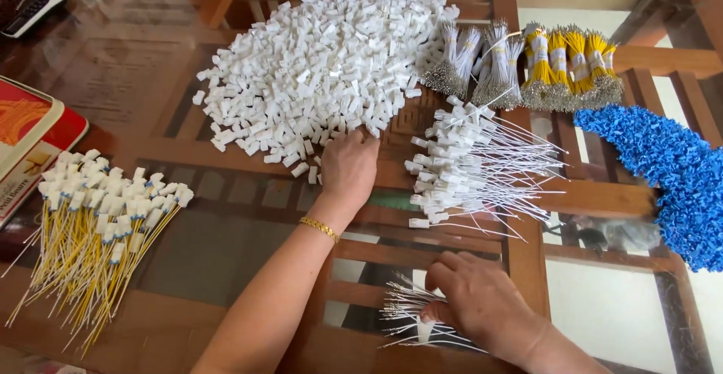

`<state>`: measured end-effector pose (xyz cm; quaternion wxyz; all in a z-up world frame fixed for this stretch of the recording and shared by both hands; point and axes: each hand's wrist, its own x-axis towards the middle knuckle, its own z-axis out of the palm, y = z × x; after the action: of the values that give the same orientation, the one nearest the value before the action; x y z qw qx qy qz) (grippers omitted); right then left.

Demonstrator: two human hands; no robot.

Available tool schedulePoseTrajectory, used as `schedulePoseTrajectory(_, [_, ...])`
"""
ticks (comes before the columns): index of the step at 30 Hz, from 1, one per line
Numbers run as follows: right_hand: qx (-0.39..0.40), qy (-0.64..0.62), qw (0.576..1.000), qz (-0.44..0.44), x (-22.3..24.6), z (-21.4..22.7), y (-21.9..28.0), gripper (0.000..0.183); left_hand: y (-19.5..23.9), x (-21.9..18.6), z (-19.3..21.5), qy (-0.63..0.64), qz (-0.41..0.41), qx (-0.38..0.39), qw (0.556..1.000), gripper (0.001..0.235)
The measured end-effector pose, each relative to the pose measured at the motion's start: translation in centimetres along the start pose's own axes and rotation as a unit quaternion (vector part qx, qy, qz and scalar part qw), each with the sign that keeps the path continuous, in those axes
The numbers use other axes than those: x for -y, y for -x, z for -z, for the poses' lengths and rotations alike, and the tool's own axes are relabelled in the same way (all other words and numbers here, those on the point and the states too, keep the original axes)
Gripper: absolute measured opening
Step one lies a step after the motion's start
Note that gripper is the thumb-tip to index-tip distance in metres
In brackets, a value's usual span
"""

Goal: The person repeatedly picks small white foam pieces and slides them onto thin metal rods, then places the assembled rods into a growing bundle on the table. The process continues throughout the clip with no other tools used.

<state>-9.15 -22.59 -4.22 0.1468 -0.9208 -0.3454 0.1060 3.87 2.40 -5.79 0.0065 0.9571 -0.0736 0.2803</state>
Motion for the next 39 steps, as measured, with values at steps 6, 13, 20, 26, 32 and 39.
schedulePoseTrajectory(6, [0.007,-0.002,0.999,0.036,-4.5,-5.8,-0.8,0.029,0.0,-1.0,6.6,0.235,0.06,0.054,0.969,0.015])
schedulePoseTrajectory(13, [0.232,-0.055,0.955,-0.176,-4.6,-1.9,-3.0,0.007,0.3,-2.1,9.6,0.521,0.212,0.165,0.81,0.026])
schedulePoseTrajectory(20, [-0.101,-0.313,0.924,-0.195,-1.4,5.9,-1.0,0.029,2.1,-3.8,7.3,0.822,0.312,0.18,0.44,0.028])
schedulePoseTrajectory(26, [-0.236,-0.443,0.841,-0.201,-3.3,7.6,-1.8,0.012,2.4,-6.7,8.1,0.849,0.325,0.18,0.375,0.029])
schedulePoseTrajectory(32, [-0.268,-0.445,0.831,-0.199,-4.4,6.5,-2.5,0.01,2.2,-8.1,9.0,0.859,0.334,0.193,0.337,0.028])
schedulePoseTrajectory(39, [-0.268,-0.483,0.802,-0.23,-3.6,6.8,-2.2,0.023,2.4,-8.8,8.4,0.882,0.349,0.16,0.273,0.023])
